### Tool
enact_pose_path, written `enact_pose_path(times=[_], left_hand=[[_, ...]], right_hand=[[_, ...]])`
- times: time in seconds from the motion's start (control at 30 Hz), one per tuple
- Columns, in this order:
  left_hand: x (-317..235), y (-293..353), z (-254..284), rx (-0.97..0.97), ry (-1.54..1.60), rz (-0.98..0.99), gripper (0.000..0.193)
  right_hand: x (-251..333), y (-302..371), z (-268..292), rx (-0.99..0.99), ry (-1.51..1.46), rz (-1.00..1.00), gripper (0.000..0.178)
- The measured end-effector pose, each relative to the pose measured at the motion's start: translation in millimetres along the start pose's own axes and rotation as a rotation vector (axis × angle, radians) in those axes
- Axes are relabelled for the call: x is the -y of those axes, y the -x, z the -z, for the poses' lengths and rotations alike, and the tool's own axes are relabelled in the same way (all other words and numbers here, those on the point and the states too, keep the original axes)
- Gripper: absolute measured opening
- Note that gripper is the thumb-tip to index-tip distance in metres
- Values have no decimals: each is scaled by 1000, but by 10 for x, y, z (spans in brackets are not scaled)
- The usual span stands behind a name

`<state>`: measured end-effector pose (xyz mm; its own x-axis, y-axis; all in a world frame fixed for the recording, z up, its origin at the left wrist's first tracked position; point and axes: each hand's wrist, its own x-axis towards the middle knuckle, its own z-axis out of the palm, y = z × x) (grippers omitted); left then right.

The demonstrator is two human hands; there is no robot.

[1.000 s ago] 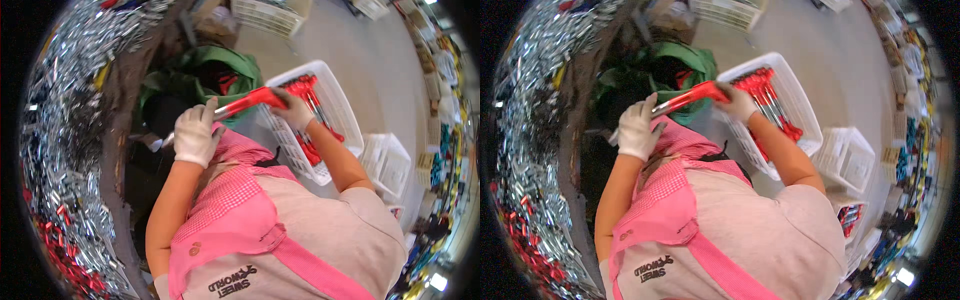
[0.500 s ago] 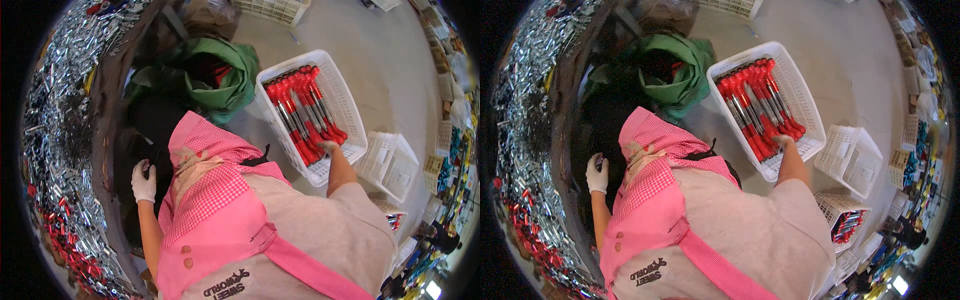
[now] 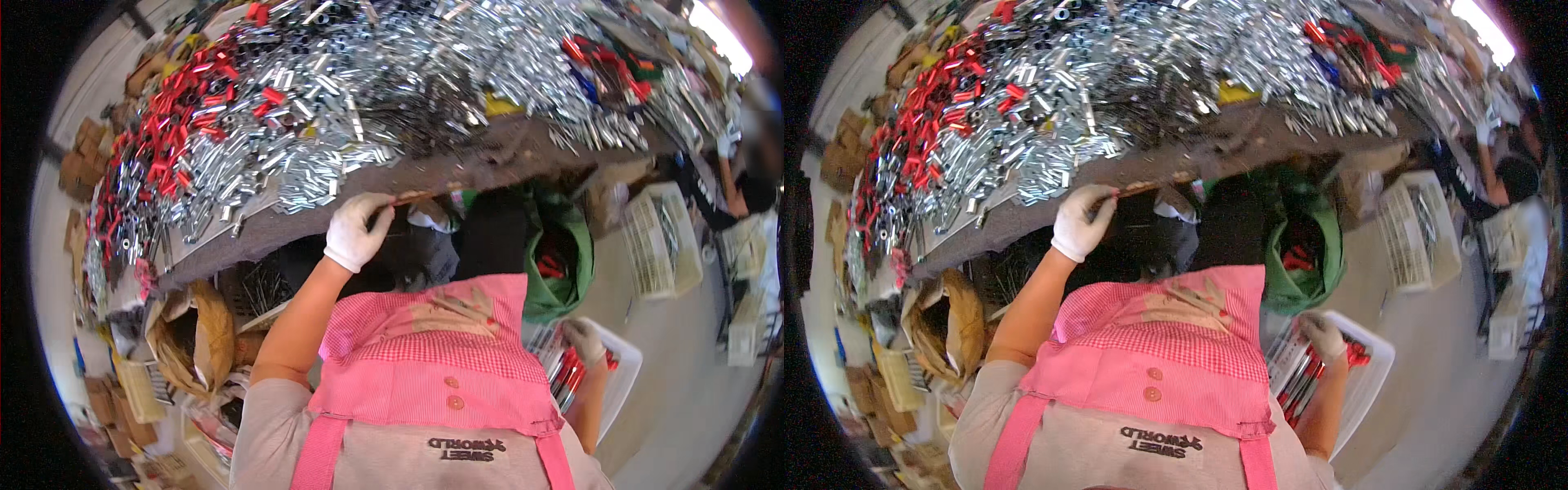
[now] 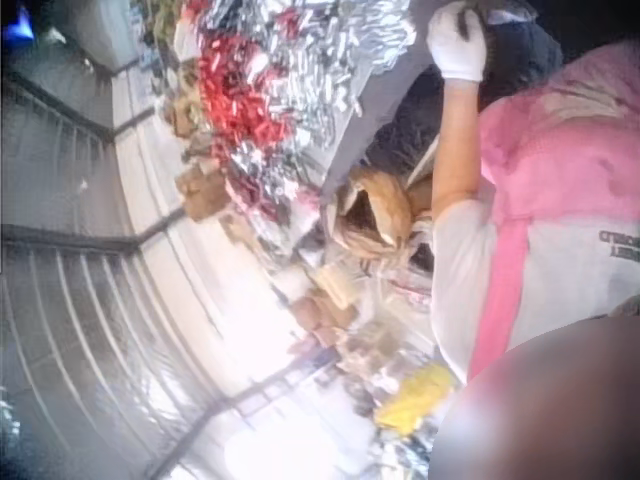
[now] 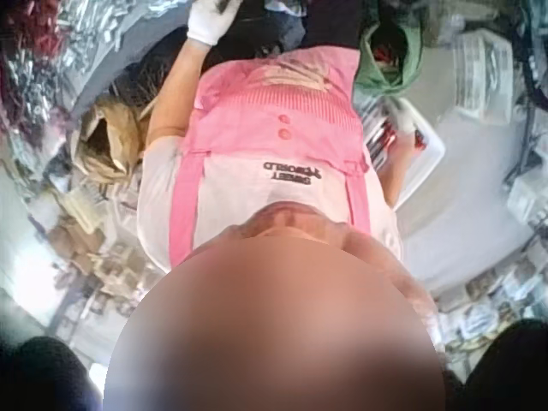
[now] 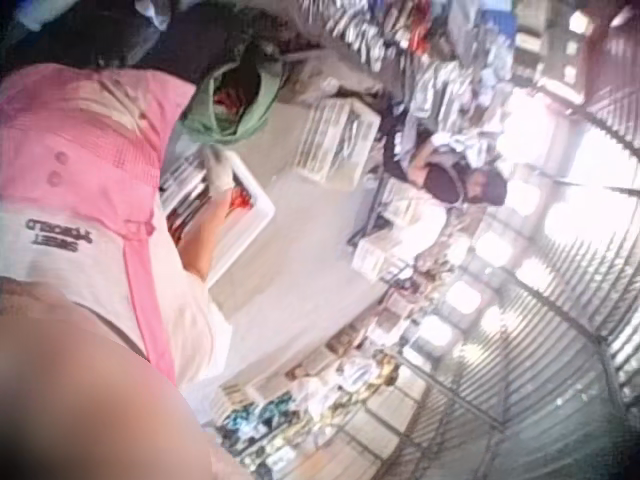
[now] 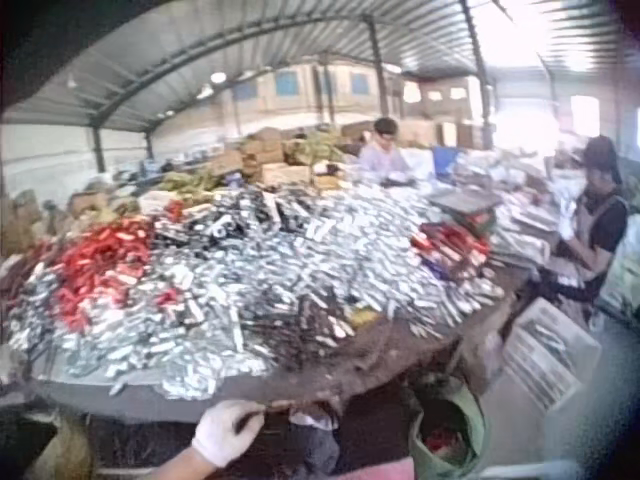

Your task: Assembling metal components with springs and handles at a factory workbench.

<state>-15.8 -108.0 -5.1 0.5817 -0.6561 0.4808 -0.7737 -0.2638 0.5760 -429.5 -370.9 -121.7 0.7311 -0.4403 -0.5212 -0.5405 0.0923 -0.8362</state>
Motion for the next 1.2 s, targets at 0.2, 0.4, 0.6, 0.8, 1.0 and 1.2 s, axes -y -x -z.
enact_pose_path(times=[0.2,0.4,0.6,0.8,1.0,1.2], left_hand=[[643,-316,497,-225,-33,278,16],[1193,-564,900,-233,-635,261,26],[1714,-760,1078,24,-737,436,29],[1404,-648,1153,-322,-55,284,34],[902,-511,700,-139,516,156,34],[750,-480,691,-72,621,181,49]], right_hand=[[2774,-1298,-1105,77,435,844,23],[4123,-2575,-2571,-197,923,947,28],[4348,-3019,-2921,-190,908,787,46],[4312,-2606,-2682,-81,179,965,20],[3994,-1792,-2776,116,-47,1111,22],[3688,-1825,-2795,285,-100,965,23]])
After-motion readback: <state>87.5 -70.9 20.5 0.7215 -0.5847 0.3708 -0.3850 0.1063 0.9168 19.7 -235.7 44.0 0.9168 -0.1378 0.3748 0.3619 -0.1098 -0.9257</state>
